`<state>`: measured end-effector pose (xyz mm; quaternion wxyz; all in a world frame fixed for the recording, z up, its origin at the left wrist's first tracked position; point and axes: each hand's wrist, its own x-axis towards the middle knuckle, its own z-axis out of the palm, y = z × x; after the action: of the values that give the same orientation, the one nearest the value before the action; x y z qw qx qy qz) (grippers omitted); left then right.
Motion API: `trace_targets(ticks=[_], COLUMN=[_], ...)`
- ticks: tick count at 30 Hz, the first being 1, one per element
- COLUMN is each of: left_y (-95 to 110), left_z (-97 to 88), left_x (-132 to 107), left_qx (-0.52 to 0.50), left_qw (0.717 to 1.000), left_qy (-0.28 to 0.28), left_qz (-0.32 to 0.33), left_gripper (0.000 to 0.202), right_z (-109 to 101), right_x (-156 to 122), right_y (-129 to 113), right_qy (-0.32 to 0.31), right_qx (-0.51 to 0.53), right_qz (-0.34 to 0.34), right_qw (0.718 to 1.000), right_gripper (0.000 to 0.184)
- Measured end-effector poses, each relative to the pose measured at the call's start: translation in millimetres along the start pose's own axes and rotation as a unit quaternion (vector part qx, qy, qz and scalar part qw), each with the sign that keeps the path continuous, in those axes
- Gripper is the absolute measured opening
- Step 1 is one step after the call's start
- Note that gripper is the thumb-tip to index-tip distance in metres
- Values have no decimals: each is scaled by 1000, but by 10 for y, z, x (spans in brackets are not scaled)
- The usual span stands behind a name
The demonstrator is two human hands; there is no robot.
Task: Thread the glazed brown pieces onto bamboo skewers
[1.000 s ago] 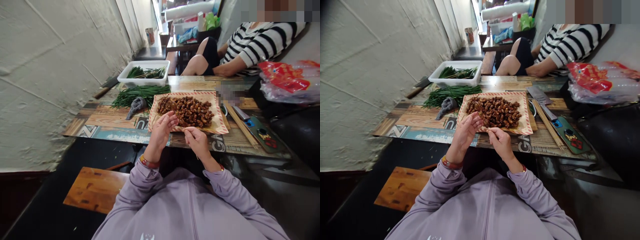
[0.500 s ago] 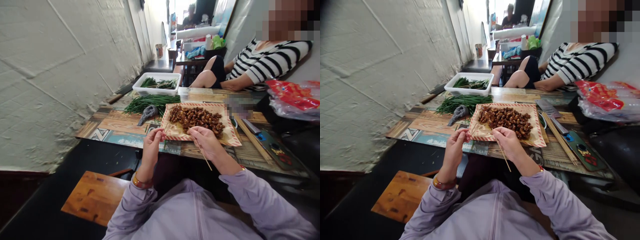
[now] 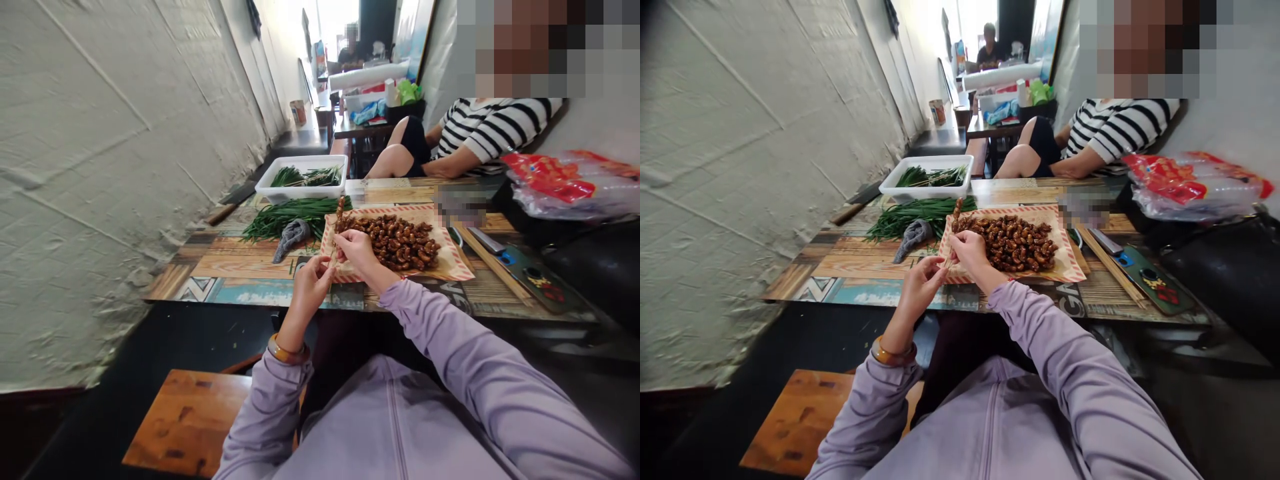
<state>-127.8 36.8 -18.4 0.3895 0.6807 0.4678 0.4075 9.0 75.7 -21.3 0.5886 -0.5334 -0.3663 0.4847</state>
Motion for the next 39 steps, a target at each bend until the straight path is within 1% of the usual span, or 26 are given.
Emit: trace_targets(ticks=[3, 6, 8, 10, 12, 13, 16, 19, 22, 27, 31, 36, 39], left_y=[-73, -155, -206, -245, -268, -276, -291, -302, -306, -291, -262, -172, -135], left_z=[-9, -26, -45, -65, -80, -84, -76, -33, 25, 63, 65, 106, 125], left_x=[67, 131, 164, 177, 168, 156, 107, 68, 53, 60, 53, 10, 0], left_qx=[24, 108, 167, 212, 247, 261, 285, 289, 288, 286, 275, 324, 340], left_qw=[1000, 994, 985, 976, 968, 964, 957, 955, 955, 957, 961, 946, 940], left_qy=[-3, 11, 19, 17, 17, 19, 33, 57, 69, 40, 21, 0, -10], left_qz=[11, 32, 39, 40, 43, 45, 42, 28, 16, 21, 18, 20, 31], left_gripper=[23, 19, 18, 18, 19, 19, 19, 20, 21, 25, 35, 54, 55], right_z=[47, 37, -29, -152, -328, -429, -744, -1000, -1150, -1268, -1362, -1455, -1481], right_x=[87, 136, 114, 27, -128, -225, -536, -795, -953, -1054, -1068, -1062, -1056], right_y=[17, 26, 16, -7, -38, -53, -73, -32, 45, 141, 209, 286, 302], right_qy=[-3, -28, -48, -60, -59, -59, -63, -43, -31, -33, -39, -45, -52], right_qx=[-12, -30, -43, -51, -52, -49, -42, -36, -35, -54, -51, -35, -27], right_qz=[0, 7, 8, 1, -12, -27, -34, -18, -3, 8, 13, 5, 7], right_qw=[1000, 999, 998, 997, 997, 997, 997, 998, 999, 998, 998, 998, 998], right_gripper=[24, 29, 29, 25, 21, 22, 31, 34, 34, 36, 36, 34, 34])
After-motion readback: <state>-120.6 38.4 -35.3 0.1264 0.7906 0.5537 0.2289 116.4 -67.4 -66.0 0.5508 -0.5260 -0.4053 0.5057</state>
